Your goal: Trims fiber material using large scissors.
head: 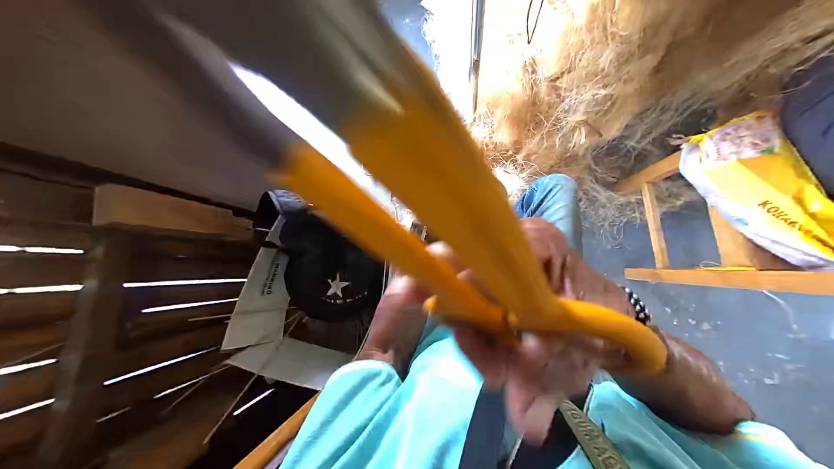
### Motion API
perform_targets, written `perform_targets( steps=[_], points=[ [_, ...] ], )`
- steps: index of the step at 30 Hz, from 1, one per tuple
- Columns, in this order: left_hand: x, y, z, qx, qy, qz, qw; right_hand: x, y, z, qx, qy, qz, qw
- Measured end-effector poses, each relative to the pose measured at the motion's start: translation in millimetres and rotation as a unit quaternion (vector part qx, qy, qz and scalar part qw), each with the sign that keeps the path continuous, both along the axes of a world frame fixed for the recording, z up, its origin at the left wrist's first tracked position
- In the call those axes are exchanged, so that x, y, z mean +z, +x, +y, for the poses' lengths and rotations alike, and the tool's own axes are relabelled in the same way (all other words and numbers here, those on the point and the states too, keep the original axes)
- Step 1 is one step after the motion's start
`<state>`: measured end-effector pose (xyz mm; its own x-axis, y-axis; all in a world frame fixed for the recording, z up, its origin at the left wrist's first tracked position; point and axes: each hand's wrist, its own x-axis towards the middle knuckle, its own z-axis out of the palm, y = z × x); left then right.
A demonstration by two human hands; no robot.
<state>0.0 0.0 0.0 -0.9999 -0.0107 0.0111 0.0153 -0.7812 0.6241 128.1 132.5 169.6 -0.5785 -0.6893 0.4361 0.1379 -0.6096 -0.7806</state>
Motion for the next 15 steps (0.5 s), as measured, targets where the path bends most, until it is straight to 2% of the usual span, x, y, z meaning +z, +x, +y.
perform_targets(
  steps=[3, 5, 9, 15],
  points=[
    [19, -5, -16, 0.046, 0.0, -0.01, 0.999, -40, 1, 44, -0.067, 0.13, 0.017, 0.989],
    [31, -6, -25, 0.046, 0.052, 0.003, 0.998, -66, 4, 73, -0.081, 0.201, 0.039, 0.975],
    [42, -4, -39, 0.033, 0.078, 0.014, 0.996, -105, 15, 115, -0.074, 0.287, 0.052, 0.954],
    [44, 6, -44, -0.006, 0.121, 0.013, 0.992, -136, 20, 143, -0.096, 0.375, 0.019, 0.922]
  ],
)
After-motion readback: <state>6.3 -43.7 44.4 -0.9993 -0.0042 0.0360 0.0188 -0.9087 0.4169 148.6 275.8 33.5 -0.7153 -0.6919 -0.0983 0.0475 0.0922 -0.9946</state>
